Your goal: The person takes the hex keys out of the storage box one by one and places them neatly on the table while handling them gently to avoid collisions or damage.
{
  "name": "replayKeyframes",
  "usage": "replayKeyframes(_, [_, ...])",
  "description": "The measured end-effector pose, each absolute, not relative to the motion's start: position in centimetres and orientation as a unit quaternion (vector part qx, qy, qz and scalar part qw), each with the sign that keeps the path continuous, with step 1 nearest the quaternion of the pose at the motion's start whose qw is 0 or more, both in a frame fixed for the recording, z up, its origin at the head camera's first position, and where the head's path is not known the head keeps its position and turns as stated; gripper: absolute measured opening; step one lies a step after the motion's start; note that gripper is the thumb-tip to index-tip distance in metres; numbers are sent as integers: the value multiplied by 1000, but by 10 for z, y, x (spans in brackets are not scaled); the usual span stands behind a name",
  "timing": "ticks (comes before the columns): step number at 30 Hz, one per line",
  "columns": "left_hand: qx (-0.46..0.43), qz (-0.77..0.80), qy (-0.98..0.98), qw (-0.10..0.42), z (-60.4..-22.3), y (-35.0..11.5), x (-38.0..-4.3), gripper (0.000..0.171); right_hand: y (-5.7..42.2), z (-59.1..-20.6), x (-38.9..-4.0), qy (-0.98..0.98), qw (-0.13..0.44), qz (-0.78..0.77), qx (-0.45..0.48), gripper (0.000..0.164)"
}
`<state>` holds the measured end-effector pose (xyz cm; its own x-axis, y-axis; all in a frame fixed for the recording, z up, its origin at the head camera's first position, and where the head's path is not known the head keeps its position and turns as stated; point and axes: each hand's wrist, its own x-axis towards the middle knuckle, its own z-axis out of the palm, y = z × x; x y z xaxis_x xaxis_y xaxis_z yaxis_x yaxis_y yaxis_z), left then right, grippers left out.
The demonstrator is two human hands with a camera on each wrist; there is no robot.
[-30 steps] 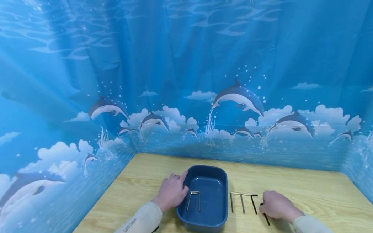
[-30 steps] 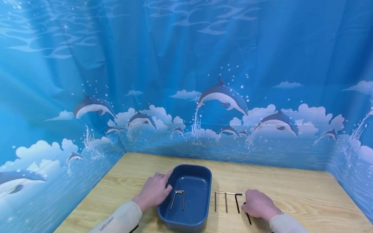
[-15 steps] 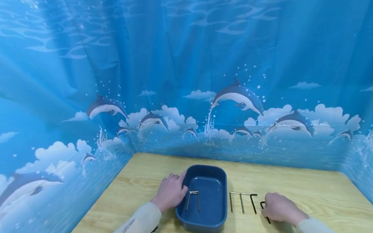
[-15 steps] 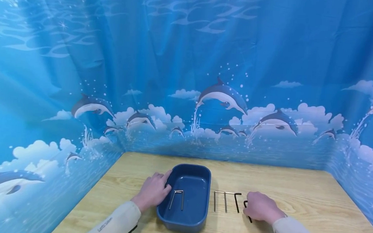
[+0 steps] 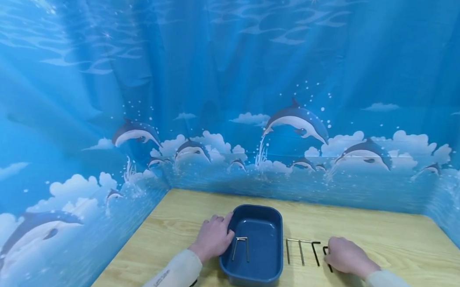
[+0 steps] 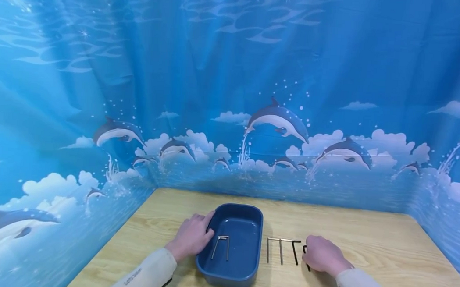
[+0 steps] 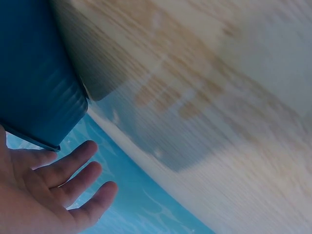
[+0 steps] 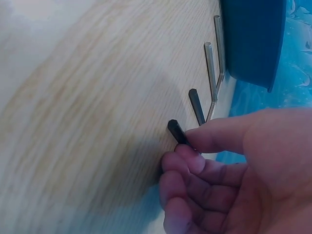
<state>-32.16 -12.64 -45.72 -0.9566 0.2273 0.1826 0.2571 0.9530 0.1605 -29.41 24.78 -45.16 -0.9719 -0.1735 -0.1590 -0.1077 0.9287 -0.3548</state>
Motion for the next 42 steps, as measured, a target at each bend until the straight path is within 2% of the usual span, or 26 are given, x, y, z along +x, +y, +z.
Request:
replayKeyframes(27, [-110, -102, -986, 69, -455, -124, -319, 58, 246, -455, -306, 984, 64, -152, -66, 16])
replayKeyframes(36, [-110, -101, -986, 71, -459, -125, -317, 57, 224, -437, -292, 988, 27, -129, -87, 24])
replayKeyframes(42, [-115, -102, -985, 80, -457, -125, -320, 58, 186, -413, -286, 981, 18, -157, -109, 42])
